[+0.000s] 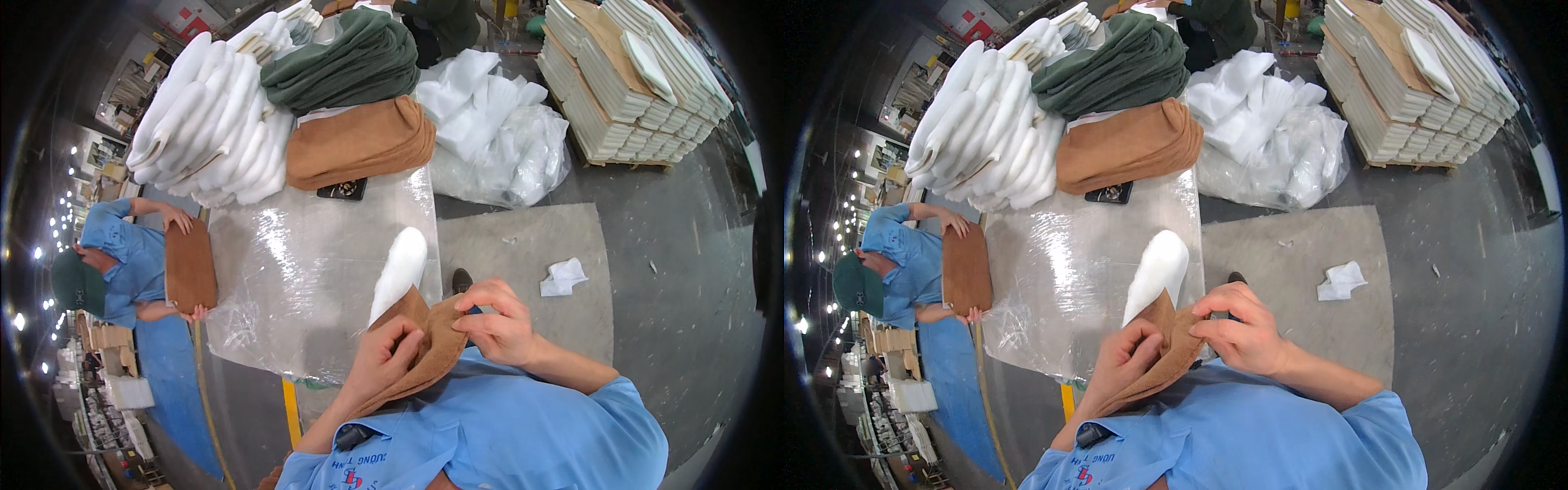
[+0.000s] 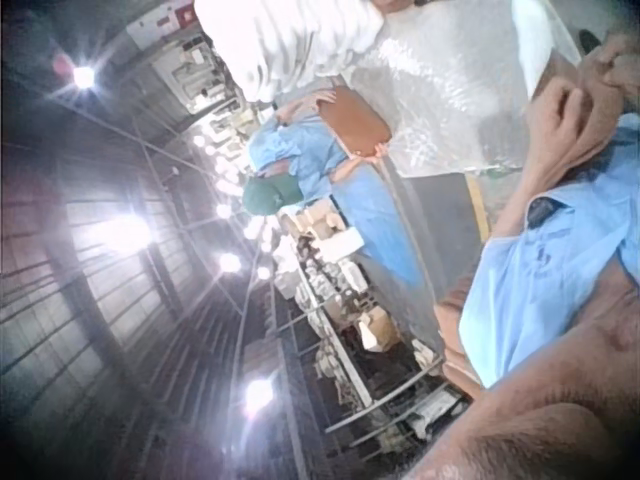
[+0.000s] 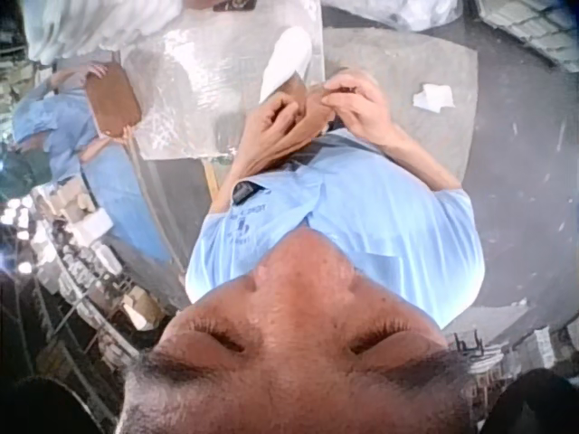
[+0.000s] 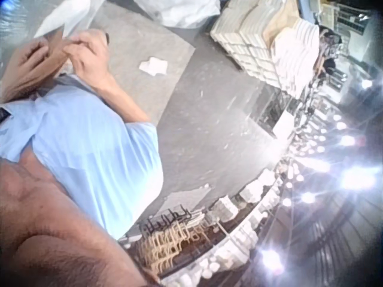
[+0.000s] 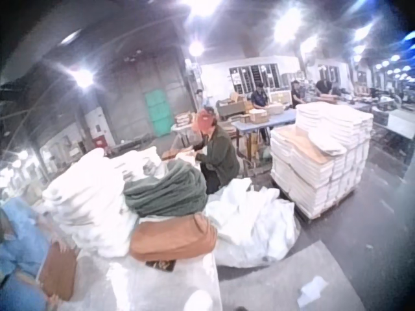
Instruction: The person repeatedly inserts white foam inserts into brown fabric covers, aligns edges, and stacks the finished cushions on a nearby pile. The person handles the covers and inserts by hand and places completed units on a growing stack.
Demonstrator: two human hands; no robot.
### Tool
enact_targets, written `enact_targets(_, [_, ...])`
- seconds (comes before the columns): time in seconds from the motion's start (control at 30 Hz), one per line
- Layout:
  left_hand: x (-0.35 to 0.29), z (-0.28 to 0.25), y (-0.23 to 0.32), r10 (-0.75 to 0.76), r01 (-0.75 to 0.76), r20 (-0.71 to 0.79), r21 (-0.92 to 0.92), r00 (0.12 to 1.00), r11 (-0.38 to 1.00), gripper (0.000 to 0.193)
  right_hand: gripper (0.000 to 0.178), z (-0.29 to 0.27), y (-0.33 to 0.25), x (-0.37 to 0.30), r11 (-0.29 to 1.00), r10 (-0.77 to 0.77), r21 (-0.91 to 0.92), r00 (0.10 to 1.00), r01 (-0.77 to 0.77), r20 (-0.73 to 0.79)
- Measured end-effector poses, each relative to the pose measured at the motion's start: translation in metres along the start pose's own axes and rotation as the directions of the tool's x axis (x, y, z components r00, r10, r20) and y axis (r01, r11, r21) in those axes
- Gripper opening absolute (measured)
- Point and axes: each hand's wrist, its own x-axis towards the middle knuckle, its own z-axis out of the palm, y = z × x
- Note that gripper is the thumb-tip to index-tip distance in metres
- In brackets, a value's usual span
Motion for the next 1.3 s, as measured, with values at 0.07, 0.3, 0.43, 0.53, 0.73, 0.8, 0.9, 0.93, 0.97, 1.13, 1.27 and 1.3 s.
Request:
enact_targets(0.07, [-0.012,0.006,-0.004,-0.006,0.007,0.008,-0.147,1.000,0.989,0.009,0.029,-0.001,0.000,-0.002,1.000,-0.004,0.019,1.000,0.004,0.024])
enact_targets(0.3, [-0.020,0.005,0.008,0.030,0.011,0.145,-0.269,0.989,0.963,0.010,0.062,0.006,0.083,-0.010,0.465,0.584,0.576,0.722,-0.672,0.371])
enact_targets(0.43, [-0.017,0.002,0.016,0.075,-0.032,0.239,-0.177,0.968,0.984,0.011,0.079,0.050,0.128,-0.037,-0.092,0.384,0.439,0.376,-0.894,0.844])
enact_targets(0.53, [-0.013,-0.005,0.017,0.227,-0.232,0.323,-0.024,0.919,0.972,0.026,0.082,0.069,0.123,-0.056,-0.368,0.144,0.292,0.255,-0.883,0.956])
enact_targets(0.73, [0.018,-0.017,0.034,0.371,-0.536,0.405,0.454,0.836,0.712,0.100,0.055,0.054,0.115,-0.069,-0.061,0.087,0.378,0.372,-0.924,0.924])
enact_targets(0.8, [0.029,-0.014,0.032,0.332,-0.545,0.454,0.501,0.827,0.673,0.111,0.053,0.052,0.098,-0.069,-0.136,0.237,0.377,0.340,-0.916,0.910])
enact_targets(0.9, [0.041,-0.005,0.032,0.234,-0.551,0.564,0.493,0.792,0.673,0.123,0.048,0.044,0.077,-0.073,-0.269,0.374,0.391,0.279,-0.880,0.884])
enact_targets(0.93, [0.043,-0.003,0.031,0.213,-0.558,0.591,0.495,0.778,0.666,0.124,0.046,0.040,0.082,-0.081,-0.264,0.347,0.414,0.315,-0.871,0.883])
enact_targets(0.97, [0.045,-0.002,0.030,0.188,-0.562,0.615,0.497,0.766,0.662,0.125,0.045,0.035,0.083,-0.084,-0.264,0.317,0.434,0.347,-0.861,0.883])
enact_targets(1.13, [0.058,-0.002,0.041,0.085,-0.498,0.654,0.478,0.752,0.724,0.120,0.026,0.036,0.077,-0.084,-0.186,0.470,0.564,0.431,-0.804,0.770])
enact_targets(1.27, [0.068,-0.002,0.033,-0.059,-0.184,0.511,0.412,0.857,0.892,0.084,0.022,0.040,0.074,-0.061,-0.064,0.674,0.734,0.513,-0.676,0.532])
enact_targets(1.3, [0.071,-0.003,0.025,-0.072,-0.183,0.511,0.432,0.856,0.883,0.072,0.022,0.041,0.074,-0.054,-0.008,0.715,0.758,0.526,-0.653,0.461])
